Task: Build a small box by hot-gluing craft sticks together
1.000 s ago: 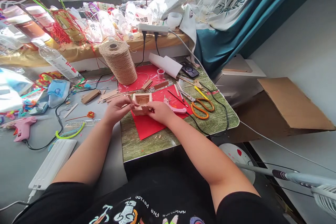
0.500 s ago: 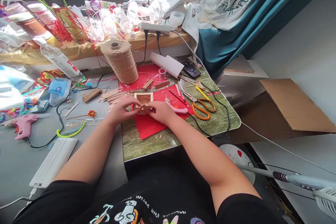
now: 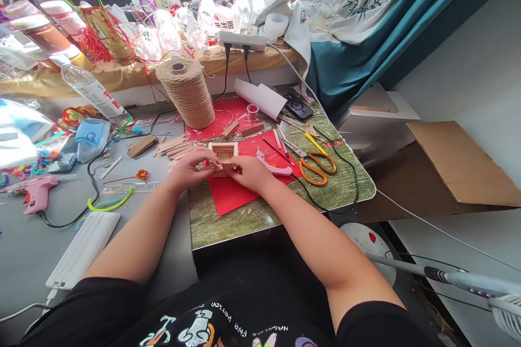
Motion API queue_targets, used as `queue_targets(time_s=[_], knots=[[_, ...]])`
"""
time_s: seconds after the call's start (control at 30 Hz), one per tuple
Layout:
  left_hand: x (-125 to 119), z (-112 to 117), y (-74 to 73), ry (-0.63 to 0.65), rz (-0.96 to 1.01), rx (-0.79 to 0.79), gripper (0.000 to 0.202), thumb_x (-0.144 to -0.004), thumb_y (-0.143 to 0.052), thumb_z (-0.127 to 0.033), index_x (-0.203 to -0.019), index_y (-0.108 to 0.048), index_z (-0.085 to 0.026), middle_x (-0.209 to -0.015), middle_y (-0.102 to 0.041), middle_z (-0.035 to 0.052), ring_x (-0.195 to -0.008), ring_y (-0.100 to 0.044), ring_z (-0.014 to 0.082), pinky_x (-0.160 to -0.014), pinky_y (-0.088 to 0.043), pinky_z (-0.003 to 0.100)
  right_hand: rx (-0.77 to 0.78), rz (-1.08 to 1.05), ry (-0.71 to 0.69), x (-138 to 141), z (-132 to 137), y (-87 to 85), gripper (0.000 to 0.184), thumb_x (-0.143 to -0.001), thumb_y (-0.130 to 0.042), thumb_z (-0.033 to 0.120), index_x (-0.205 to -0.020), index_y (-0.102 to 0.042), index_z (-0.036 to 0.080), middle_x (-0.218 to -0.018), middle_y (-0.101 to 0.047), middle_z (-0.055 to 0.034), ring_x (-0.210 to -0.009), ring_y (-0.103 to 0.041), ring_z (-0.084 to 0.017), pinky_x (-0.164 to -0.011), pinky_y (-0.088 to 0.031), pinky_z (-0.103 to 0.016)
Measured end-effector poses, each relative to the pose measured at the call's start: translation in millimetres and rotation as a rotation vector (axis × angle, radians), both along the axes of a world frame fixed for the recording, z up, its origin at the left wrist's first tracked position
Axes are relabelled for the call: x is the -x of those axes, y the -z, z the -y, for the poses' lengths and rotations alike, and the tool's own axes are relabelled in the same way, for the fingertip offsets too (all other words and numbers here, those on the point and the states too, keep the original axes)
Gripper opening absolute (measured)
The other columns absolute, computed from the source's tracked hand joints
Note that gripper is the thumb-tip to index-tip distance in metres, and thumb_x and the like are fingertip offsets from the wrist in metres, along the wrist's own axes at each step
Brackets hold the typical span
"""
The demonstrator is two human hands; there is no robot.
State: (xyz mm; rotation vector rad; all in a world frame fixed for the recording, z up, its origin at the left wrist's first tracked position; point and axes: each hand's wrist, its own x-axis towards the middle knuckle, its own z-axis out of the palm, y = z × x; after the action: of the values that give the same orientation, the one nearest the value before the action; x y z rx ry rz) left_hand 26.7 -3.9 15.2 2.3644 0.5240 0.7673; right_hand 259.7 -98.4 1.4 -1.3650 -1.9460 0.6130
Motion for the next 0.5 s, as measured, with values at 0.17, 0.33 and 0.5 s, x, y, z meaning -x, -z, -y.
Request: queue_targets(time_s=[0.17, 0.33, 0.5], knots=[[-4.2, -1.2, 1.4, -0.006, -0.017, -0.098, 0.005, -0.091, -0.072, -0.029, -0.094, -0.074, -0.026, -0.117, -0.073, 0.0055, -0.112, -0.064, 0.024, -0.104, -0.047, 0.047, 0.005, 0.004, -0.003, -0.1, -0.2, 1.1, 0.016, -0.091, -0.069, 0.017, -0.106, -0.076, 0.021, -0.091, -0.075, -0.0038, -0.078, -0.063, -0.018, -0.073, -0.043, -0.028], [-3.9, 1.2, -1.2, 0.015, -0.028, -0.066, 0.007, -0.092, -0.072, -0.032, -0.093, -0.074, -0.025, -0.117, -0.073, 0.0059, -0.113, -0.064, 0.0244, -0.105, -0.047, 0.047, 0.014, -0.006, -0.004, -0.5, 0.4, 1.2, 0.019, -0.092, -0.07, 0.02, -0.11, -0.076, 0.022, -0.093, -0.075, -0.0046, -0.08, -0.063, -0.019, -0.074, -0.043, -0.029], [-5.3, 1.2, 1.0, 0.037, -0.029, -0.065, 0.012, -0.092, -0.073, -0.034, -0.086, -0.07, -0.024, -0.116, -0.074, 0.0057, -0.116, -0.063, 0.0243, -0.106, -0.047, 0.047, 0.023, -0.014, 0.006, -0.6, 0.6, 0.1, 0.017, -0.091, -0.072, 0.021, -0.108, -0.076, 0.023, -0.089, -0.074, -0.0047, -0.08, -0.062, -0.02, -0.073, -0.043, -0.029]])
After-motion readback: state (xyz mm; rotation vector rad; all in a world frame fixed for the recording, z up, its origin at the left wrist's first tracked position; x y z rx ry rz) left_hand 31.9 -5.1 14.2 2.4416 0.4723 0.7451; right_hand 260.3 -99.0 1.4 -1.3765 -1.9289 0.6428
